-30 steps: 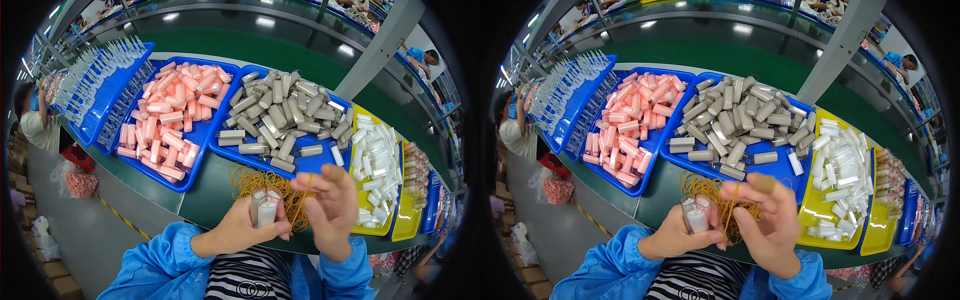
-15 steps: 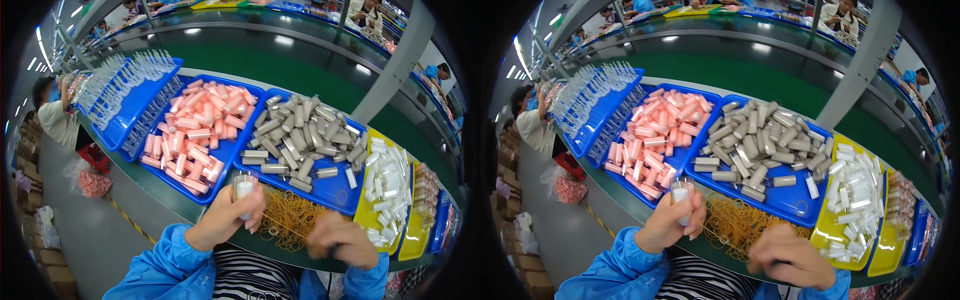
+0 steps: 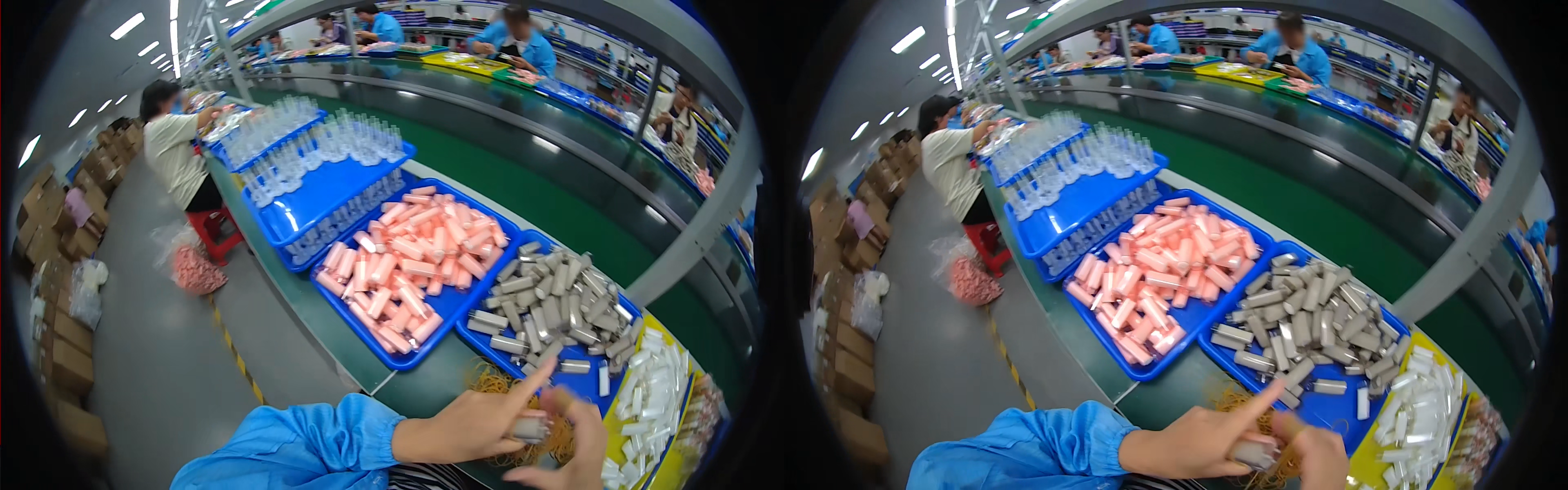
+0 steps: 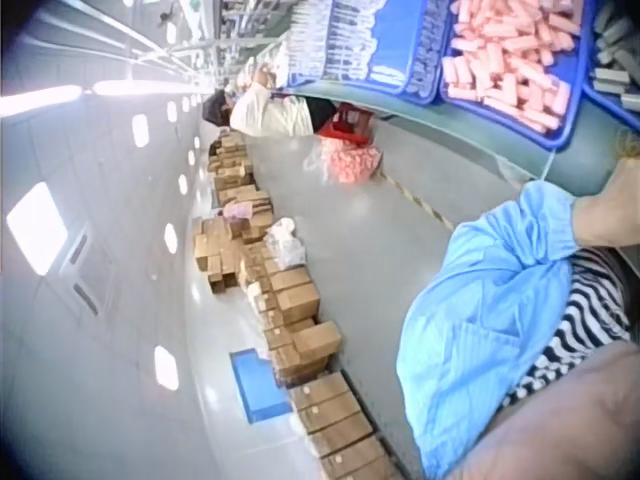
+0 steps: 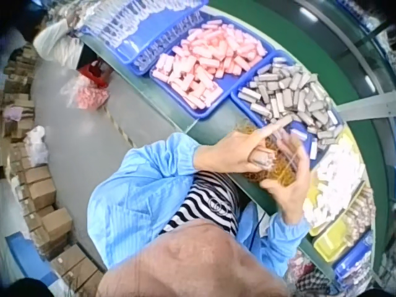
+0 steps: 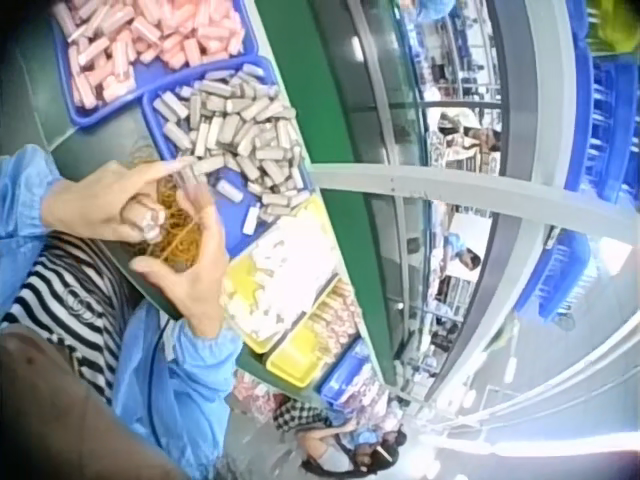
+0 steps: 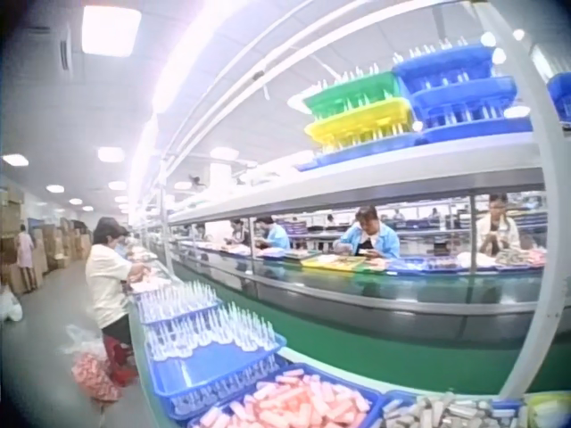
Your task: The person assembles small cylindrical components by inserting white plastic tips into the ends of pink and grey cylinders. They then secure the assembled units with yellow rubber bands and place them into a yellow tray. The process is repeated continuously with items from blue bins on the assembly line.
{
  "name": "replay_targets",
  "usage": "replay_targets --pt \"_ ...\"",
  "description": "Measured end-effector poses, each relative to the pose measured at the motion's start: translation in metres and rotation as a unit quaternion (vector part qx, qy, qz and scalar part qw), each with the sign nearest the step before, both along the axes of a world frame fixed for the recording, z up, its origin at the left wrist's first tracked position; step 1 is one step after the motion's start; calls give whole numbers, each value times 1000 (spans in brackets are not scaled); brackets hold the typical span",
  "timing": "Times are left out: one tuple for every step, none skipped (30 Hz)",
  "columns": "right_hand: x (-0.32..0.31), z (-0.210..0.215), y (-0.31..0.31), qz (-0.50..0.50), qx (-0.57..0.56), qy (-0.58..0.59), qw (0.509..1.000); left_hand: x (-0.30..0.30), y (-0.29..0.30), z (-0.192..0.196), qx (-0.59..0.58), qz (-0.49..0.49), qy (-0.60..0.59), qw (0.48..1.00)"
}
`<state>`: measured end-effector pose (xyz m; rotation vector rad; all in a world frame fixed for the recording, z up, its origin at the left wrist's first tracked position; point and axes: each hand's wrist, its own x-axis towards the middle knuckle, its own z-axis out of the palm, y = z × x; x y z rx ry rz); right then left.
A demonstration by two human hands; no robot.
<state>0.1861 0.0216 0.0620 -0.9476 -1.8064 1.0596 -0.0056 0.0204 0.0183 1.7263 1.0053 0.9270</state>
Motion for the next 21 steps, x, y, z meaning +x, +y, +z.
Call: replay_targets --pt "-9 18 -8 16 200 -309 930 1 -3 -9 60 -2 38 997" --pt "-8 18 -8 18 179 -328 927 11 -4 -22 127 -11 79 989" --pt "-5 14 -9 16 159 -350 923 14 -1 -24 194 -23 120 973" --pt "0 15 -9 19 146 -363 920 9 3 -24 175 -98 145 969" --pt "9 17 -8 16 131 -380 916 5 7 -14 130 -106 52 984" --pt "13 21 -8 13 113 -399 910 -1 7 1 83 -115 -45 989" --pt "12 22 -10 19 116 -386 915 -5 9 9 36 -126 -143 981" --pt "8 23 -12 27 115 -373 920 -4 12 1 -7 -121 -199 973" --pt "4 26 -15 37 114 -359 926 -5 14 -6 -46 -111 -255 959" --pt "7 34 -17 107 58 -366 923 -8 18 -19 -199 -165 -315 913" --pt "7 41 -18 150 67 -288 943 -11 20 -18 -346 -217 -363 837" --pt "5 48 -18 191 75 -208 956 -9 13 -9 -404 -188 -409 796" --pt "2 53 -18 230 81 -126 961 -3 8 -5 -443 -211 -412 767" --pt "-2 56 -18 211 146 -127 958 3 0 -7 -479 -231 -419 736" --pt "-3 53 -18 169 247 -196 934 9 -6 -11 -516 -255 -423 700" --pt "-3 47 -19 125 344 -260 894 13 -10 -15 -536 -278 -456 654" --pt "-2 38 -21 83 435 -319 838 16 -13 -18 -536 -244 -479 651" --pt "-1 18 -22 38 431 -285 855 23 -10 -20 -535 -225 -495 647" --pt "1 1 -21 -3 290 -111 951 27 -9 -20 -534 -203 -510 643" --pt "-2 -9 -18 -43 125 74 988 22 -6 -3 -471 -153 -545 677" --pt "-7 -14 -16 -77 -48 255 963 18 3 -1 -336 -114 -502 789"
